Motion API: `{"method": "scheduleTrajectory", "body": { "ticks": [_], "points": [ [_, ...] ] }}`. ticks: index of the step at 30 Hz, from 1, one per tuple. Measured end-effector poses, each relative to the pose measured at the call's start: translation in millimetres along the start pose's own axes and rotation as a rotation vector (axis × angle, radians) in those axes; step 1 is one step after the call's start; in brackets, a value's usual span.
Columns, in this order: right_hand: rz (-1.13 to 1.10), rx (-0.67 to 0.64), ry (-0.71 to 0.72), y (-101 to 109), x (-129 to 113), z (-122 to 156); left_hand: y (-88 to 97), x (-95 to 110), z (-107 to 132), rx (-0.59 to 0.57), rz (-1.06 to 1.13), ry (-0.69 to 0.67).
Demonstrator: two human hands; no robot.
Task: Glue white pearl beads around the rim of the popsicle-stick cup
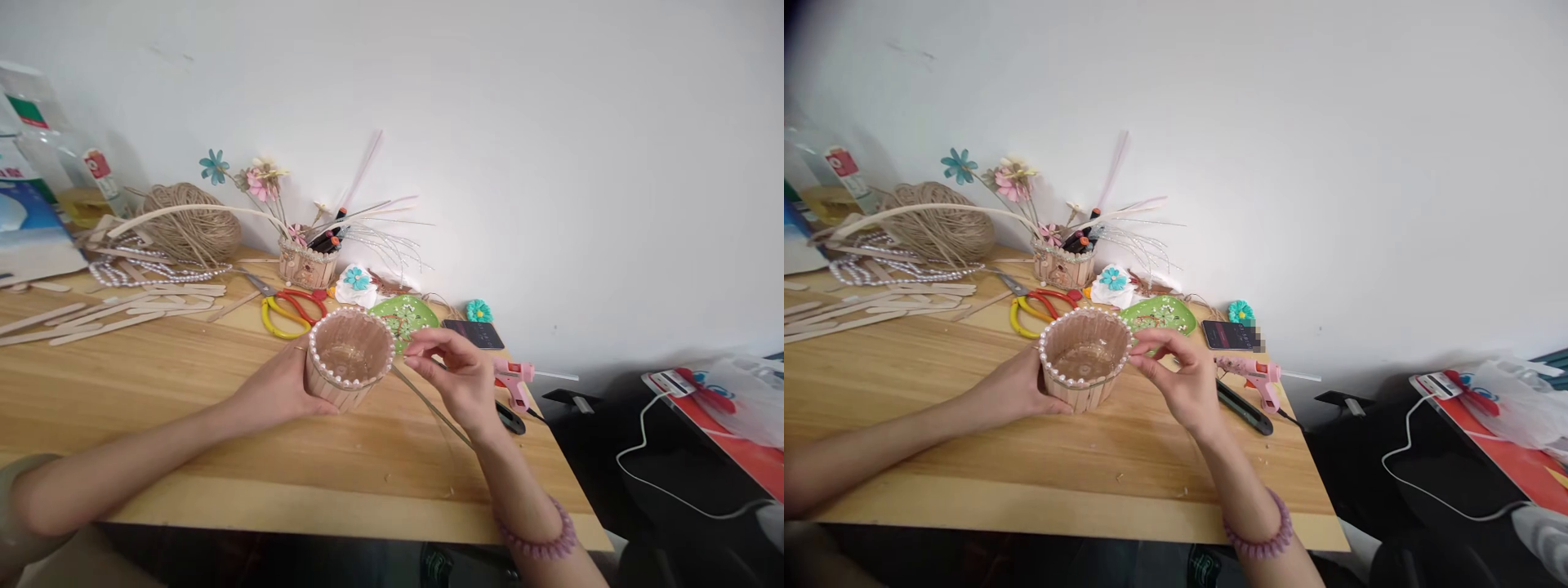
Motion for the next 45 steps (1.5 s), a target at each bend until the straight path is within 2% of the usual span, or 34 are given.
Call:
{"method": "scheduleTrajectory", "body": {
  "ticks": [5,13,22,33,40,45],
  "points": [
    [0.128,-0.084,0.142,-7.4,7.5,10.3,-0.8,0.4,-0.3,-0.008,0.002,0.003],
    [0.363,-0.138,0.367,-11.3,1.9,13.4,-1.1,0.0,-1.4,-0.021,0.033,-0.027],
    [0.534,-0.179,0.493,-14.0,3.4,14.7,-0.5,-0.5,-2.1,-0.023,0.017,-0.015],
    [0.585,-0.216,0.543,-13.3,2.2,15.2,-0.8,-1.2,-0.7,-0.016,-0.014,0.014],
    [0.516,-0.077,0.479,-5.0,-3.3,12.3,-0.9,-1.3,-1.1,-0.025,-0.033,0.011],
    [0.639,-0.142,0.541,-7.2,-0.2,14.2,0.0,0.4,-0.9,-0.044,-0.028,0.005]
  ]
}}
Point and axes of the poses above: each hand's wrist, its own z-axis away from the middle knuckle, its own y-axis out of the back of the hand, x = y × z, the point moved 2 cm from there along -z, towards the middle knuckle, and after that the axes turned 13 degrees about -z, right-handed, at the moved point
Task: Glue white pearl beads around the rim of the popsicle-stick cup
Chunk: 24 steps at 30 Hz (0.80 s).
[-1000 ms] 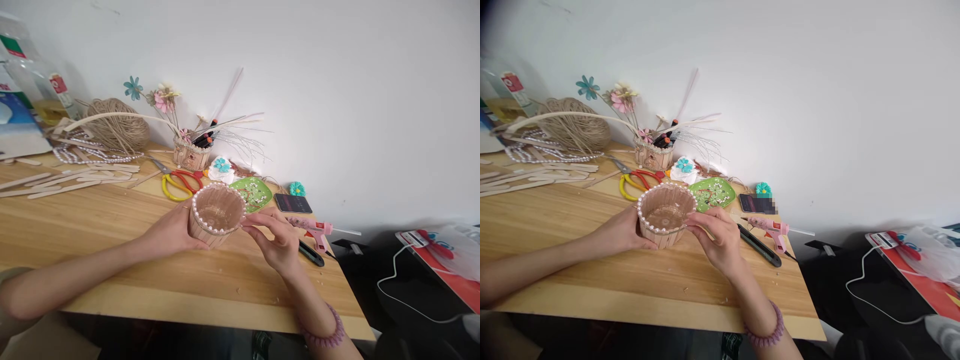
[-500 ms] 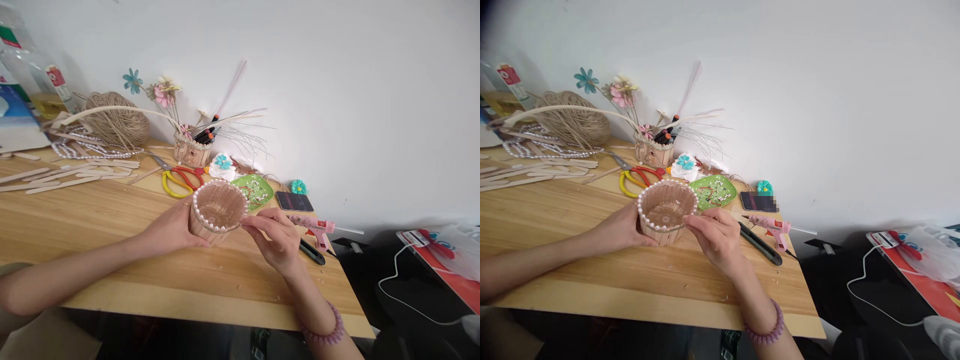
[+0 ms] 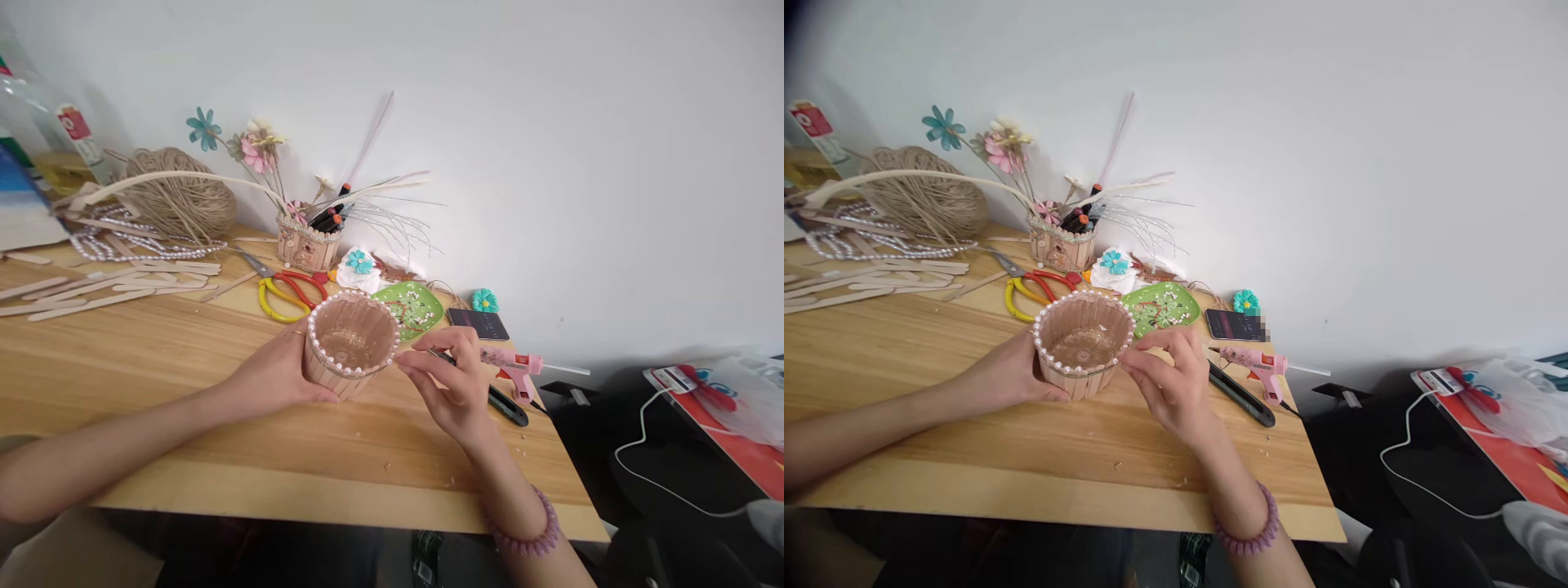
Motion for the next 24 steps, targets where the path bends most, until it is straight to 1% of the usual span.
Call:
{"method": "scheduleTrajectory", "body": {
  "ticks": [3,10,17,24],
  "points": [
    [0.03,-0.014,0.06,-1.9,-1.2,2.9,0.2,0.4,0.0,0.007,-0.003,0.002],
    [0.06,-0.017,0.094,-4.5,-2.5,6.2,-0.3,-0.5,0.1,0.014,0.037,0.002],
    [0.043,-0.038,0.074,-6.2,-1.8,6.2,-0.2,-0.3,-0.1,0.019,0.012,-0.01],
    [0.002,-0.042,0.07,-6.9,-1.8,4.9,4.3,7.6,2.2,-0.004,-0.043,0.01]
  ]
}}
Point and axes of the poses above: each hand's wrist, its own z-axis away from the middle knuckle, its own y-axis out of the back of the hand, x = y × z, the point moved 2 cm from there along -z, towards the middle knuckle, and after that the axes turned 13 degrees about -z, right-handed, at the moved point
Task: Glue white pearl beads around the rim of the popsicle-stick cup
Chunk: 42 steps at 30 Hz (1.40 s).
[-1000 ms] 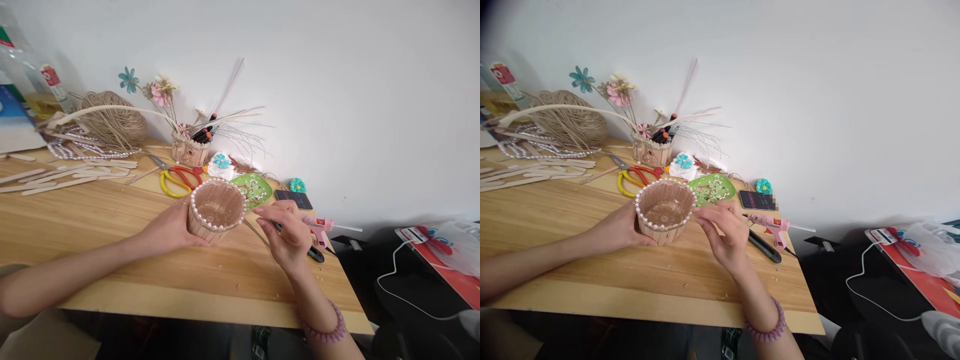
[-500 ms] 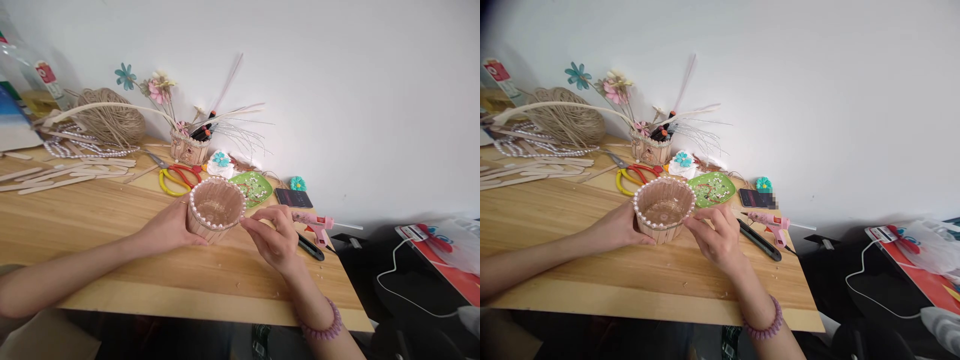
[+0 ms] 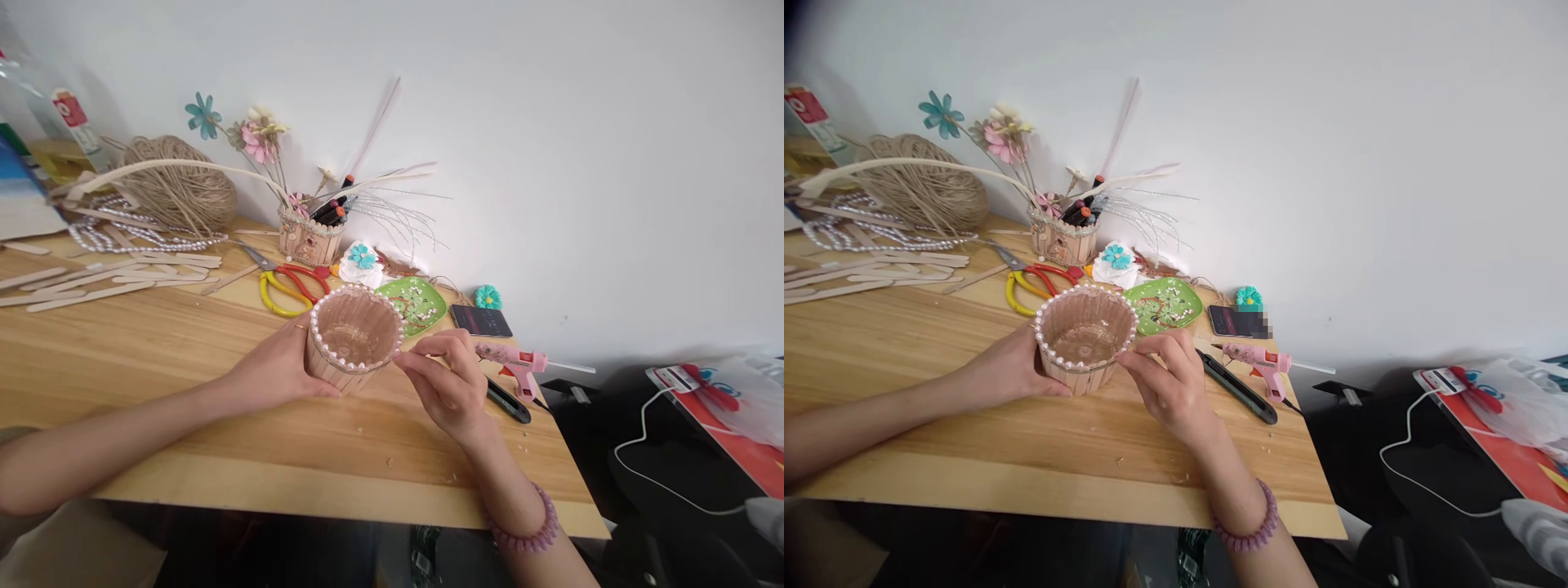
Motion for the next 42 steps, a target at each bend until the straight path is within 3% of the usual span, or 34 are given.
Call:
{"method": "scheduleTrajectory", "body": {
  "ticks": [34,37,42],
  "points": [
    [-0.059,-0.001,0.014,3.7,-0.7,-0.6,-0.7,-0.6,-1.9,0.002,0.021,-0.003],
    [-0.042,0.124,-0.019,13.0,-1.6,-3.1,-2.8,-4.7,-2.8,-0.003,0.035,-0.01],
    [0.016,0.698,-0.105,49.1,-0.4,2.2,-5.2,-10.1,-1.6,-0.005,0.006,0.025]
  ]
}}
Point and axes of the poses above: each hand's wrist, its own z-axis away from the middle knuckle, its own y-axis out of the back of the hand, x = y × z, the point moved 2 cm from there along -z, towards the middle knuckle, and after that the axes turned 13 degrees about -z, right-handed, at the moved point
